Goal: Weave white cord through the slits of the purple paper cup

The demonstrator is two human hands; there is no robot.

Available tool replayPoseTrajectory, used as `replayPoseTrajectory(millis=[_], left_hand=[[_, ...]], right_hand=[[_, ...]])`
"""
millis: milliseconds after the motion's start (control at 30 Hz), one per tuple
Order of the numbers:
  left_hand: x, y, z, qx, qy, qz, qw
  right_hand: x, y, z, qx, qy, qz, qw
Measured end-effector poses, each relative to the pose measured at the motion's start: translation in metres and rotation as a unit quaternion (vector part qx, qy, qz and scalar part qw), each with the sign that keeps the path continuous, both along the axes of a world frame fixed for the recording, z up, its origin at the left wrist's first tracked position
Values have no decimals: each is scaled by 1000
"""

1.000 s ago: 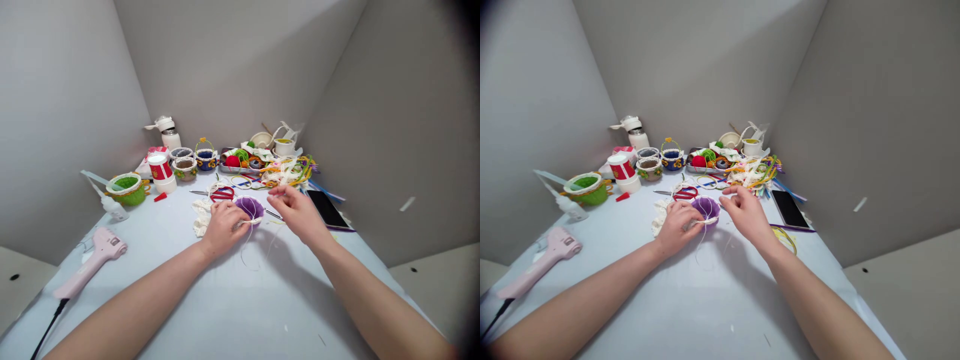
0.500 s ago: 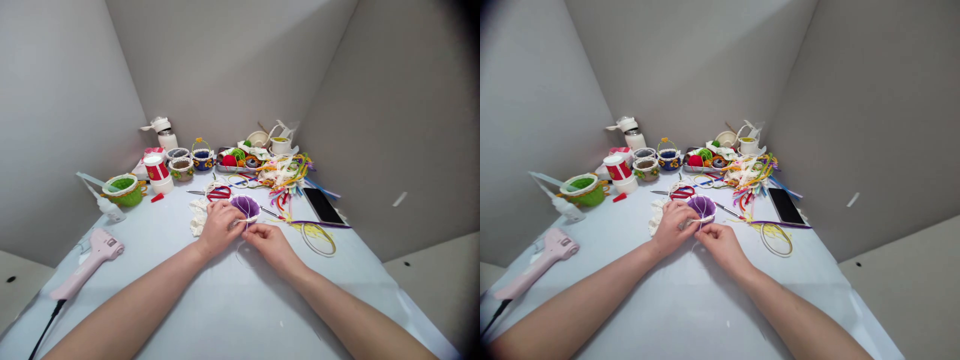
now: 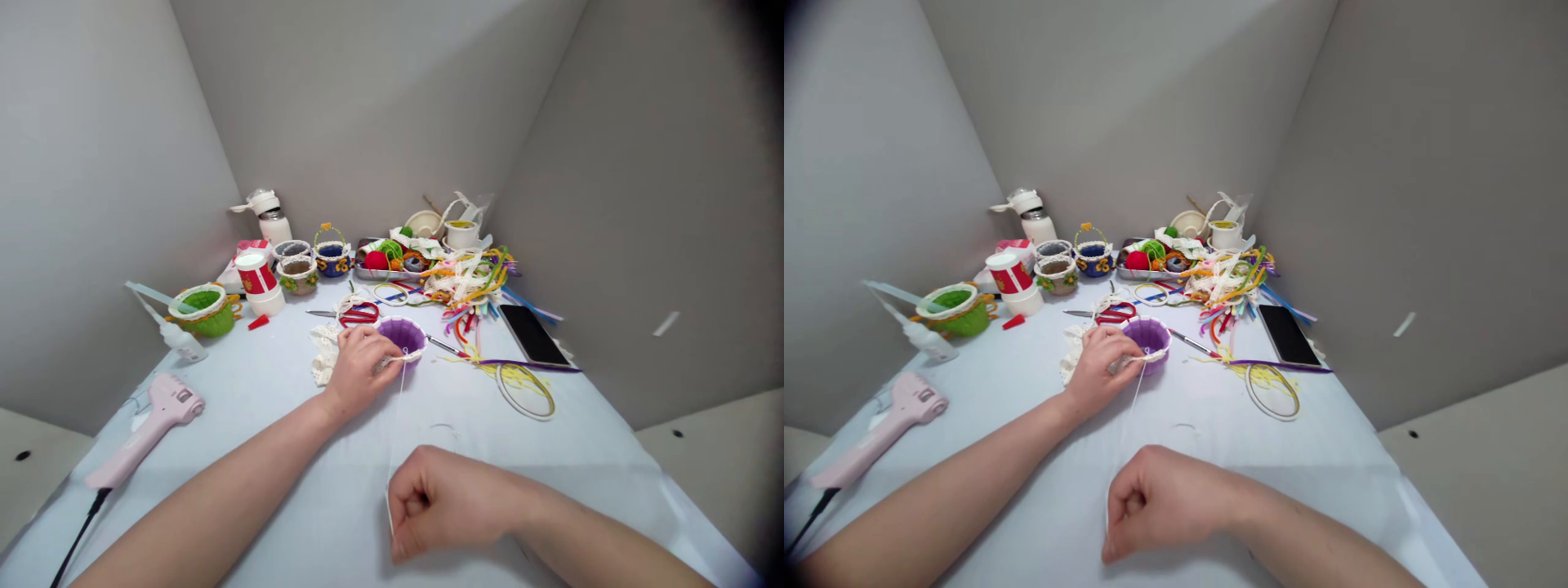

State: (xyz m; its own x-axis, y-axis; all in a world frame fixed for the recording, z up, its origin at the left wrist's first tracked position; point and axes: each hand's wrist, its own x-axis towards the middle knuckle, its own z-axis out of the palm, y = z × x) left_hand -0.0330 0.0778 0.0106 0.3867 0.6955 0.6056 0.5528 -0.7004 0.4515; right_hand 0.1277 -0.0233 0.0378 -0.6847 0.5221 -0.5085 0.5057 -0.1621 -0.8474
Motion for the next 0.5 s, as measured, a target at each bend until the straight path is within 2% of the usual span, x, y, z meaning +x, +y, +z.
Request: replayPoseTrajectory(millis=[200, 267, 400, 500], left_hand=[[1, 0, 0, 3, 9, 4, 1000], [1, -1, 0, 5, 8, 1, 1000], [0, -1, 0, 7, 2, 0, 1000], [0, -2, 1, 13, -7, -5, 1000]], right_hand=[[-1, -5, 2, 40, -8, 156, 987], [-1, -4, 4, 51, -2, 179, 982], [9, 0, 13, 83, -25, 145, 986], [24, 9, 19, 173, -61, 45, 982]])
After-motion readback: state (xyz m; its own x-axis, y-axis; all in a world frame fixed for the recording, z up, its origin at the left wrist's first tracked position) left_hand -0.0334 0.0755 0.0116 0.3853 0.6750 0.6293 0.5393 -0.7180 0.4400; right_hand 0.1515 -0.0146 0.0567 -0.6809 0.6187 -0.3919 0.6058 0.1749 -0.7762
